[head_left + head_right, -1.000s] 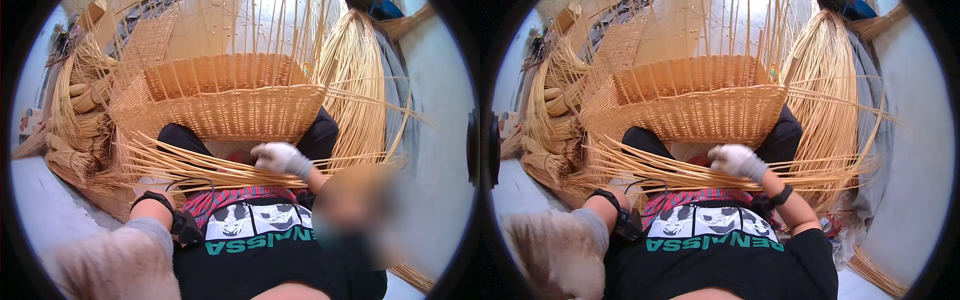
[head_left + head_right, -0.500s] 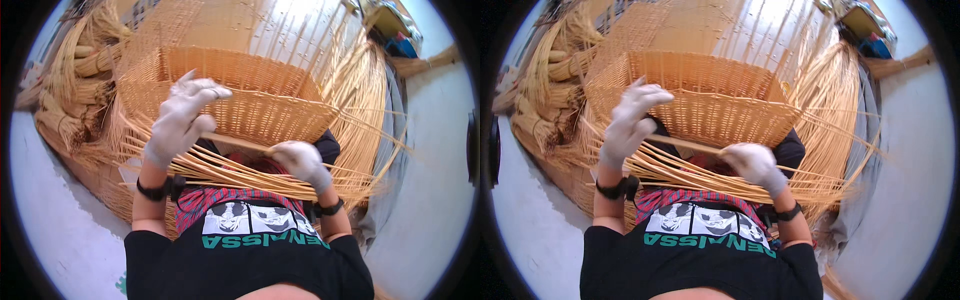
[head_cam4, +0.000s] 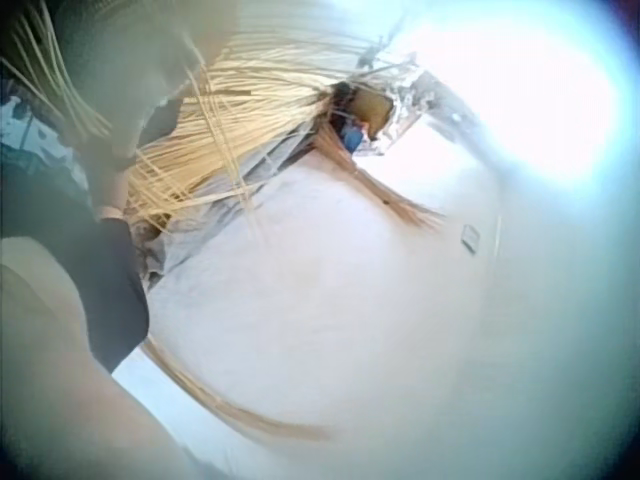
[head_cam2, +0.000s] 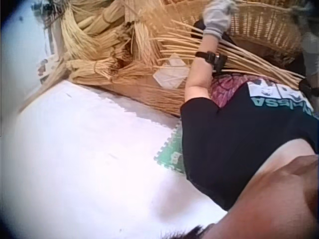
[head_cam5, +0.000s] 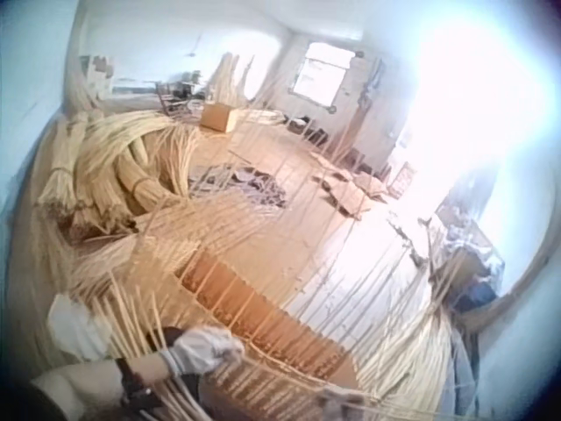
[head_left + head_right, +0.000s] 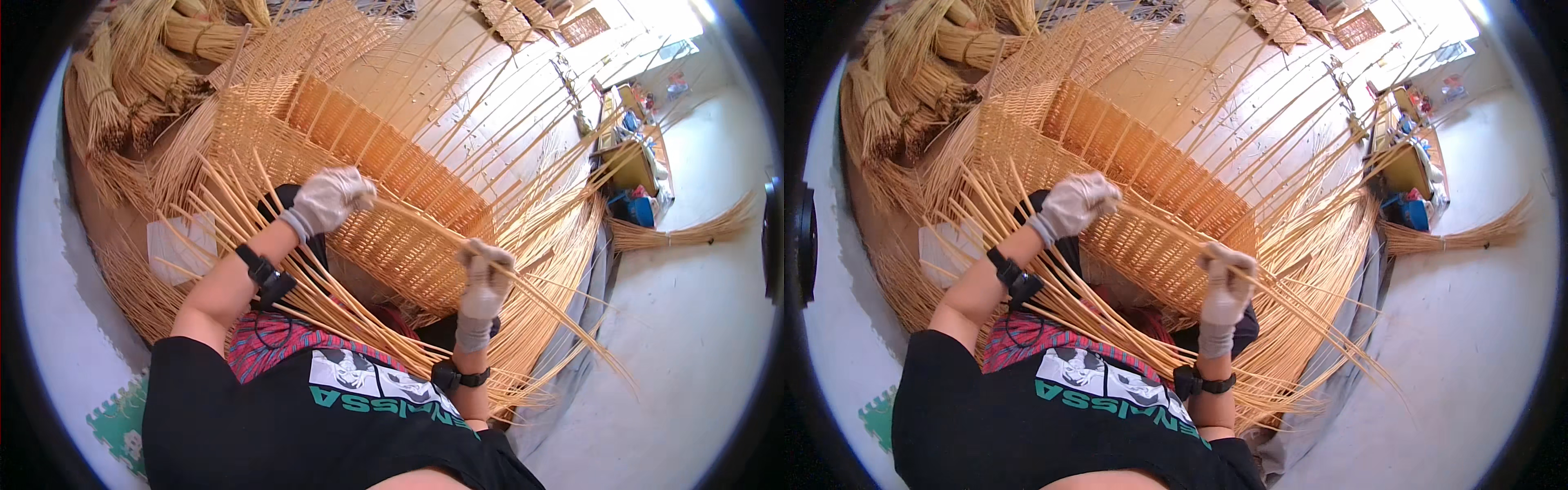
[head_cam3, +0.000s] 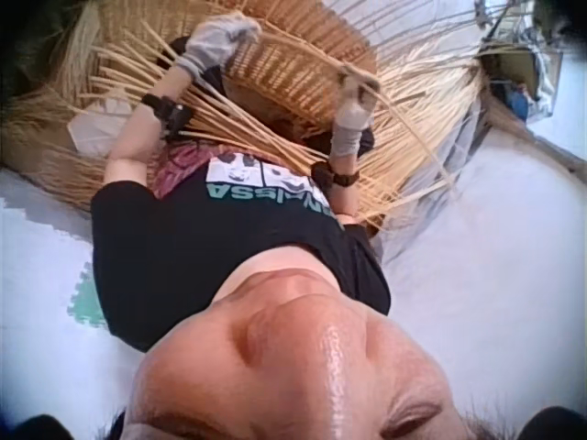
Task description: Weaving a large rectangular wicker basket and trimming excess strands with snips.
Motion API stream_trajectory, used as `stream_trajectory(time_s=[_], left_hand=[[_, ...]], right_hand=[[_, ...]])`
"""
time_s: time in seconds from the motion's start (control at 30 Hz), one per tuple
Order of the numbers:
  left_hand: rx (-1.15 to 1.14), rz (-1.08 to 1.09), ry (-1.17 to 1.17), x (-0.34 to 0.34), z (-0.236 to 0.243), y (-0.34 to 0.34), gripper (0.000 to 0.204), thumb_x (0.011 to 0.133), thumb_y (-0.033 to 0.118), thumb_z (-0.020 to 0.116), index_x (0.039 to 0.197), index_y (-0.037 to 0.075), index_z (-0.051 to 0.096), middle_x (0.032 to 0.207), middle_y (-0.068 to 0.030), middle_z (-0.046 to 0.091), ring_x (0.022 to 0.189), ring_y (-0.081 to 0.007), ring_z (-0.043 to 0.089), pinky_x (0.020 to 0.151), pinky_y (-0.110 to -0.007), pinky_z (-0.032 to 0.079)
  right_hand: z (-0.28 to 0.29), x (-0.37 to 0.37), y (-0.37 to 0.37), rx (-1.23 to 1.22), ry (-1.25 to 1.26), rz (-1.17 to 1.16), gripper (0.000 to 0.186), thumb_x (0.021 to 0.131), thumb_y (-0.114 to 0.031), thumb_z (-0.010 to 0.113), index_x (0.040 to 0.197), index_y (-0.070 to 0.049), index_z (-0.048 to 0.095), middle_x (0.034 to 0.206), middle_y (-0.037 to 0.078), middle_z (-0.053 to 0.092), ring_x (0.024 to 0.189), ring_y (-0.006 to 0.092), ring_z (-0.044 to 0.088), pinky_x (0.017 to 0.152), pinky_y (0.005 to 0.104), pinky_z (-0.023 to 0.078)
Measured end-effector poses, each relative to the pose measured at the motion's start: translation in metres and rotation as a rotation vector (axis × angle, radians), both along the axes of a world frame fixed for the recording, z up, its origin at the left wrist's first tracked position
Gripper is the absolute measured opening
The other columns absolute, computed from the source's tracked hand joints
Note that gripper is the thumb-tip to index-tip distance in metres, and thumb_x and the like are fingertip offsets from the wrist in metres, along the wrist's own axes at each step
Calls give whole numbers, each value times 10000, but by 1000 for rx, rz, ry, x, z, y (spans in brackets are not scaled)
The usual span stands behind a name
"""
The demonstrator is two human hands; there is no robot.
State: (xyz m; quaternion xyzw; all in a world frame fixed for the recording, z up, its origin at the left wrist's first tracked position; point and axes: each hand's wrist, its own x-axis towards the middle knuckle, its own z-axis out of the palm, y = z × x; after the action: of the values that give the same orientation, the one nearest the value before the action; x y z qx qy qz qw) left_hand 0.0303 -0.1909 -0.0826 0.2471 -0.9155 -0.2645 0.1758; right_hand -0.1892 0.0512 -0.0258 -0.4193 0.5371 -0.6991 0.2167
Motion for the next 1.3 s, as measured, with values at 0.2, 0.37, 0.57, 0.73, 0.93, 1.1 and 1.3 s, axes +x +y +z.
stream_trajectory(time_s=[0.2,0.37,0.57,0.73,0.93,1.1,1.3], left_hand=[[-175,7,-783,-9,-19,-7,915,987,439,701,1712,234,181,1759,-161,214,1134,-308,730,899,-415,577],[-57,138,-855,-38,-10,2,939,978,403,726,1714,199,178,1755,-263,109,1190,-361,712,908,-432,592],[173,133,-562,-5,-7,14,813,988,374,690,1682,221,296,1744,-237,179,1275,-410,654,1024,-442,559],[221,156,-199,-34,-1,27,661,1019,337,609,1632,209,400,1617,-226,457,1292,-349,643,1043,-440,537],[410,8,-487,-83,-2,-31,582,1007,543,634,1335,63,649,1273,-215,727,1028,-296,767,873,-383,615],[877,93,-243,-71,-31,-35,429,998,473,719,1123,64,716,889,-91,760,706,-150,755,606,-315,608],[925,324,-161,-78,-32,-21,520,1023,511,665,1187,20,720,966,-118,767,718,-172,759,643,-323,626]], right_hand=[[4,-41,20,15,-246,-362,254,1080,-82,596,1330,-87,553,1047,119,720,892,208,734,775,318,649],[-40,-30,16,-8,-351,-449,149,1049,-149,692,1165,-89,621,998,72,718,827,193,724,710,314,635],[-101,-31,3,190,-526,-426,154,1021,-181,740,1100,-91,645,976,82,738,813,202,740,706,321,640],[-113,-59,-3,251,-599,-347,109,1012,-158,748,1064,-109,665,957,73,738,811,193,737,679,293,613],[-95,-63,-5,279,-465,-293,123,1000,-133,760,1037,-87,651,946,77,722,814,181,721,697,300,602],[-61,-73,-60,170,102,-314,132,985,6,709,1003,-37,586,981,93,693,843,155,655,742,318,568],[12,-69,-249,5,812,-311,573,1008,3,620,1546,-124,469,1213,109,703,1121,214,675,968,318,554]])
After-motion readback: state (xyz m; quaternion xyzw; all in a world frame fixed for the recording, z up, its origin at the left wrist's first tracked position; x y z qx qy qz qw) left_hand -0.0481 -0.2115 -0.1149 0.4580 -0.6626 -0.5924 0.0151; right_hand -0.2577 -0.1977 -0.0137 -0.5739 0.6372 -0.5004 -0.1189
